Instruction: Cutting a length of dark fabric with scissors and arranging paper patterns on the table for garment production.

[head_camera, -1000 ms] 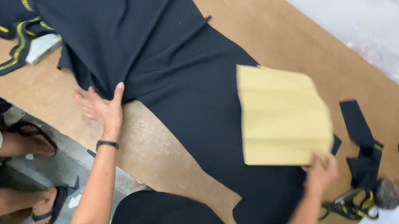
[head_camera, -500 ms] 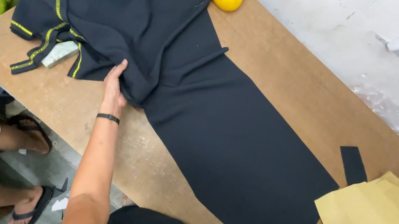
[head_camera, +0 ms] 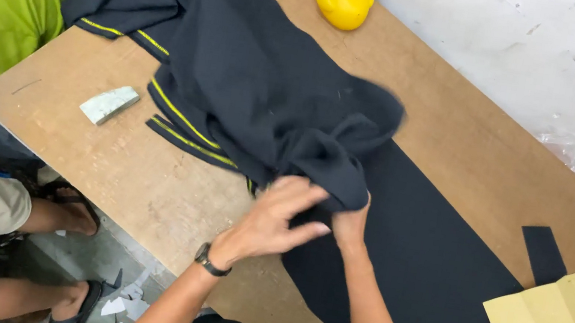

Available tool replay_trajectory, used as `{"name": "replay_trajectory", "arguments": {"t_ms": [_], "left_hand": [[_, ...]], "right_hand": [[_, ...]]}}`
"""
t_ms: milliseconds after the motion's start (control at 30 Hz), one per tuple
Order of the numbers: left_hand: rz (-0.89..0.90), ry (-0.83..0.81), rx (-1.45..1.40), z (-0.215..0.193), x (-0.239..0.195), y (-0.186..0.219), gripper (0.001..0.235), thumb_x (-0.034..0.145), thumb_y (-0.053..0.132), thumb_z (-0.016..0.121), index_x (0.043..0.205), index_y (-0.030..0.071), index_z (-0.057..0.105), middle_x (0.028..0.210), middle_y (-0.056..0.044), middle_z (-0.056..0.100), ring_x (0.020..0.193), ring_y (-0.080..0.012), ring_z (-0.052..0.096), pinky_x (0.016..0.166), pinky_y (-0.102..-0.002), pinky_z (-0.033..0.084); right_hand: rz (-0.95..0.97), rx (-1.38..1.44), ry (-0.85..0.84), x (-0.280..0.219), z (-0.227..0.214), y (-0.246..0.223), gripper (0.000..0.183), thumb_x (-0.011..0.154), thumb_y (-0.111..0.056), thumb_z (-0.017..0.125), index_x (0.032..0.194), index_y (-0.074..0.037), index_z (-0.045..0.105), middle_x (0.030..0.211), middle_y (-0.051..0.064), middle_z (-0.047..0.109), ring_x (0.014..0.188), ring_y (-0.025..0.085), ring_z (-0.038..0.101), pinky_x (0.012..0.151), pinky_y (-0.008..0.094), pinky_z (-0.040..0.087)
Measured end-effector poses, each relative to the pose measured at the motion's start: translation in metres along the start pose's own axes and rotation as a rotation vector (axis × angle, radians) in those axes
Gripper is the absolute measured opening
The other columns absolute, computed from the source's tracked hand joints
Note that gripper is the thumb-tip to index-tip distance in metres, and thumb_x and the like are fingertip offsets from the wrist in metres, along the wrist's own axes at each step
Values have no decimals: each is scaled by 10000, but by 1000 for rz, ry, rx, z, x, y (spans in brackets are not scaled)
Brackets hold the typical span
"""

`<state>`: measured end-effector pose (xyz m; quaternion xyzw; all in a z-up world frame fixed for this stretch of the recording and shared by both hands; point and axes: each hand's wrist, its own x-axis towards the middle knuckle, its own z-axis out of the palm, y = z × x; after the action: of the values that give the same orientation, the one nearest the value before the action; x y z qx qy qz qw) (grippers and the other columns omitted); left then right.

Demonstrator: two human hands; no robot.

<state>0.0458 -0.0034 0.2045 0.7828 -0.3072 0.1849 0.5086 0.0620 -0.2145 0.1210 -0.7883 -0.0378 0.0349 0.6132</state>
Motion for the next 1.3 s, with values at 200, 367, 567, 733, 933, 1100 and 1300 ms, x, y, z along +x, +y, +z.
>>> {"name": "replay_trajectory", "arguments": {"t_ms": [200,367,567,733,933,1100,1300], "left_hand": [[-569,270,451,-6,-77,-104,1496,590,74,1042,1749,20,97,1737,-384,64,1576,-627,134,1277,-701,164],[-1036,419,802,30,-103,-276,736,1110,190,585,1772,152,266,1840,-150,120,1651,-292,270,1321,-429,175],[-620,231,491,95,-6,-231,675,1081,342,573,1710,268,341,1765,-42,264,1594,-228,375,1285,-389,288],[-173,8,184,184,105,-167,624,1052,496,563,1649,384,418,1689,64,409,1537,-166,481,1249,-352,401],[327,-254,-167,301,147,-175,580,1018,680,553,1575,521,511,1599,188,585,1469,-93,610,1206,-308,539],[284,-344,47,271,102,-165,973,727,132,770,1615,414,492,1686,35,534,1523,-244,593,1071,-493,584],[49,199,1098,79,72,-283,1251,413,719,929,1519,274,551,1565,-192,467,1321,-430,507,845,-537,440]], "right_hand": [[256,388,166,-58,-75,115,969,809,-355,831,1591,-175,288,1591,138,424,1485,333,404,1183,532,400],[515,775,296,-100,-89,197,669,895,-473,710,1465,-215,473,1466,23,573,1388,197,529,1160,388,454],[756,1144,479,-78,-132,272,495,982,-590,586,1340,-257,658,1341,-94,720,1290,60,653,1137,244,506],[713,1213,446,-3,-124,135,656,1056,-656,472,1431,-137,615,1485,27,613,1400,190,565,1216,387,399],[706,1079,281,-1,-94,118,741,1112,-628,435,1479,-8,607,1621,205,515,1550,366,448,1351,560,243],[661,1143,243,5,-112,225,628,1135,-479,407,1462,9,628,1602,168,565,1524,297,496,1348,520,275],[717,1046,279,-30,-158,457,419,1097,-323,415,1063,-48,729,1334,193,756,1335,256,668,1283,465,377]]}}
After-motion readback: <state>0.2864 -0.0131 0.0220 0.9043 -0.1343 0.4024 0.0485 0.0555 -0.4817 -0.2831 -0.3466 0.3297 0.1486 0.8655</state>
